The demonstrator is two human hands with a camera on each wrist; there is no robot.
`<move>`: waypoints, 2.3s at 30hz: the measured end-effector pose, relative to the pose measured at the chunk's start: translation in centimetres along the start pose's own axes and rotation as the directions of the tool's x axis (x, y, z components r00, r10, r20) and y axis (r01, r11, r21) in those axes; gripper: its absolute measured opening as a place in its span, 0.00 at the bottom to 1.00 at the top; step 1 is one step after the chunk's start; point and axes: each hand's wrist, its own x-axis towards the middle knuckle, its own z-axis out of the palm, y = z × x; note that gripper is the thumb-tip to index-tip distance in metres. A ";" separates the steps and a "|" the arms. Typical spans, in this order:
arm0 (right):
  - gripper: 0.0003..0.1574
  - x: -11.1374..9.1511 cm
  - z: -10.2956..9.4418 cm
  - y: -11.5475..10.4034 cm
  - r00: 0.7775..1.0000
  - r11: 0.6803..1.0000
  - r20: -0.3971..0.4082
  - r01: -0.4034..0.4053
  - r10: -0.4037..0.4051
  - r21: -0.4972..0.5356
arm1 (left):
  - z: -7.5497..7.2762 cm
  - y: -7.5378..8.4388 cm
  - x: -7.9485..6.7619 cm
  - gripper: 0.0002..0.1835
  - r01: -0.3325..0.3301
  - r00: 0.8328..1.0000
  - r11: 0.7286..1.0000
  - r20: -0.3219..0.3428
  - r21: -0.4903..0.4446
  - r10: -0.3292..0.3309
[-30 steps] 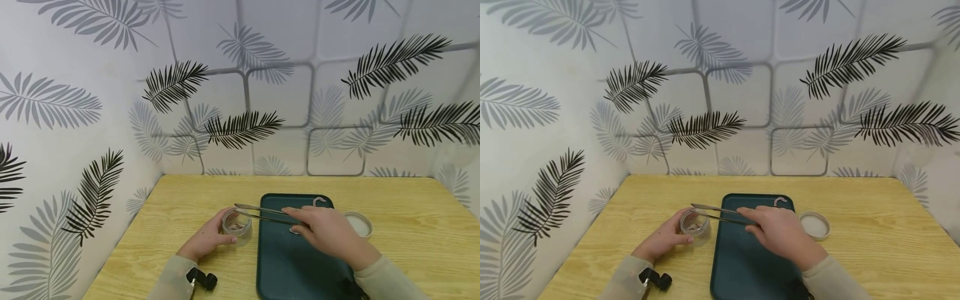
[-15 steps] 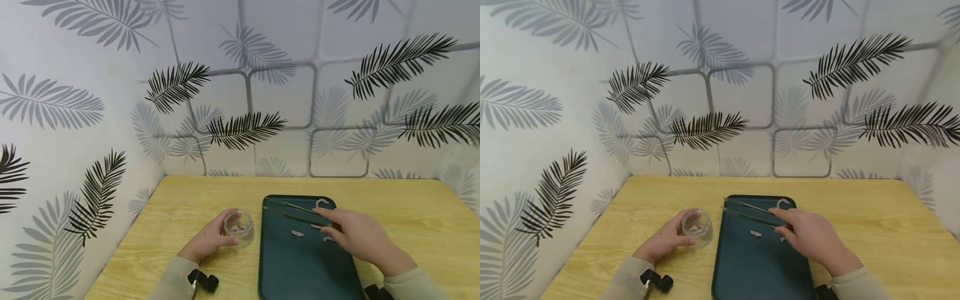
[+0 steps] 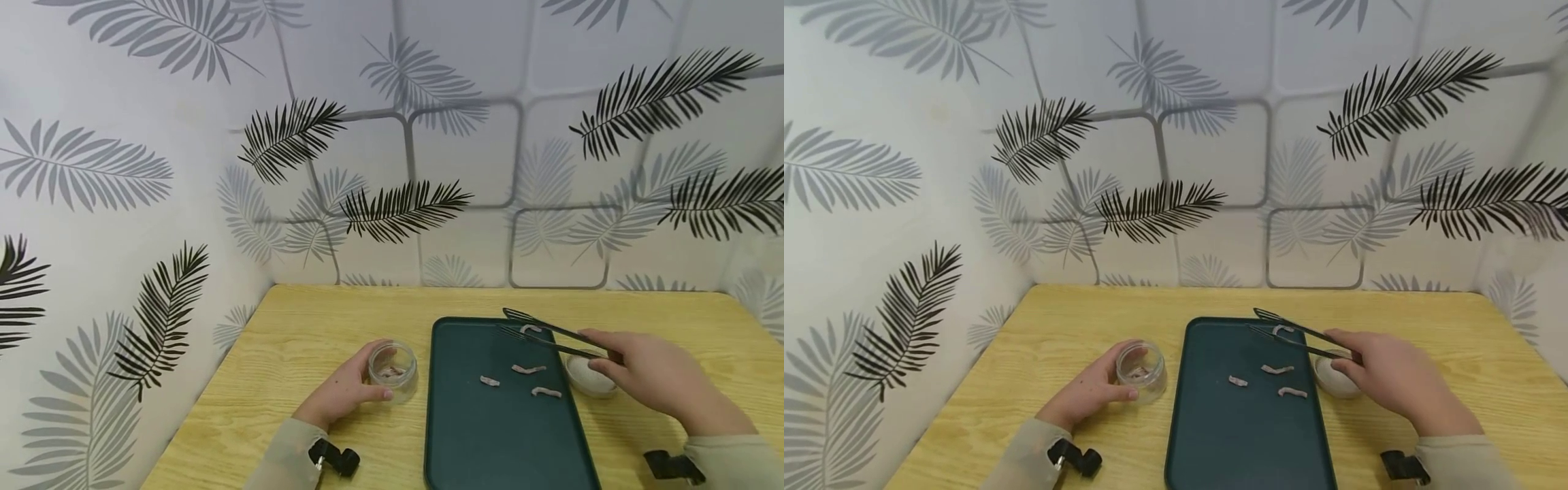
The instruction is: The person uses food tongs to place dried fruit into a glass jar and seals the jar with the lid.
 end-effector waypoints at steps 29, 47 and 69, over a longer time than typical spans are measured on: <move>0.34 0.0 1.2 3.3 0.987 0.995 0.130 -0.094 0.091 0.019 | 0.0 0.0 0.0 0.45 0.005 1.000 1.000 0.006 -0.020 -0.005; 0.39 0.4 0.7 3.8 0.976 0.996 0.201 -0.086 0.078 0.029 | 0.0 0.1 -0.1 0.44 0.009 1.000 1.000 0.004 -0.020 -0.009; 0.38 0.0 -0.6 3.4 0.967 0.996 0.242 -0.087 0.080 0.019 | -0.1 0.1 0.0 0.43 0.007 1.000 0.999 0.010 -0.037 -0.006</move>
